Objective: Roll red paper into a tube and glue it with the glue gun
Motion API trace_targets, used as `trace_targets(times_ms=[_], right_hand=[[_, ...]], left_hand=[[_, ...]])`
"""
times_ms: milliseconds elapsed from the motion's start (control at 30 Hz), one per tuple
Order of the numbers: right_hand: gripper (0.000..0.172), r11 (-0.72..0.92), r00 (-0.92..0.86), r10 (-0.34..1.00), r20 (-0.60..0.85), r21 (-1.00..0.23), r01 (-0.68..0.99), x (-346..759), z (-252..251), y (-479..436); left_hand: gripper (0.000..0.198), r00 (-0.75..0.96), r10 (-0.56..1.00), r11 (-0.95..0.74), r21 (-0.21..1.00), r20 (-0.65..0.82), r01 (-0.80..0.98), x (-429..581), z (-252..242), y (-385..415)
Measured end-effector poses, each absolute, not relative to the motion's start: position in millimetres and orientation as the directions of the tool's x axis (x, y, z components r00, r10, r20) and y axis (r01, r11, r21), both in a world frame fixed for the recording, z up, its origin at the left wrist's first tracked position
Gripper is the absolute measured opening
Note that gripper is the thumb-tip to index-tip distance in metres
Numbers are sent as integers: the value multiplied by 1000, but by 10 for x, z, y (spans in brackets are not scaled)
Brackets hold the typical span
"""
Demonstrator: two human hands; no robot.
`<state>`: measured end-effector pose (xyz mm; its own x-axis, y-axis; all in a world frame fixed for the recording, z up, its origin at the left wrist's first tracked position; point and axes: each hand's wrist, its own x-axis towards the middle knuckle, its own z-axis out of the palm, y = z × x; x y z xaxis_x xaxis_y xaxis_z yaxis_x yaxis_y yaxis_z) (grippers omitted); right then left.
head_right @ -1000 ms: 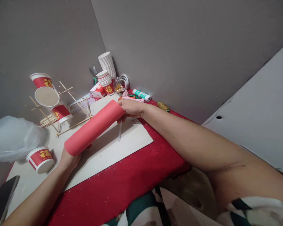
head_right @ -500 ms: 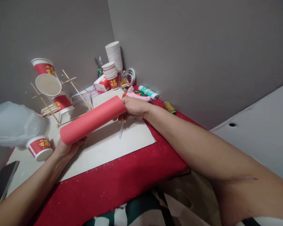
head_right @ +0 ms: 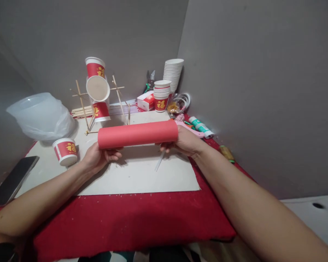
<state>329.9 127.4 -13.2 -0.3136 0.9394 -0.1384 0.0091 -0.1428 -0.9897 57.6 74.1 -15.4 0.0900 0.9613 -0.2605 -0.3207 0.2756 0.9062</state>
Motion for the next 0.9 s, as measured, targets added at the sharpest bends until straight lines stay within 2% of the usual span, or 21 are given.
trace_targets(times_ms=[200,333,500,667,900], right_hand=[[18,-175,-239,955,-178,-984,32,3347,-183,1292],[17,-153,-194,967,-164,-986,71,3402,-205,1305],[29,-106,-121,985,-122,-987,124,3413,-182,1284],[39,-79,-135,986,-102,-983,164,3430,-166,1264],[57,-17,-159,987,-33,-995,101,3526,-235,1326]], left_hand=[[37,106,970,241,893,-217,-380,557,-189,725],[42,178,970,226,877,-164,-424,562,-184,684],[45,244,957,255,856,-156,-450,558,-165,651],[41,240,962,228,871,-132,-436,560,-170,647],[35,215,969,200,903,-125,-380,588,-202,624]])
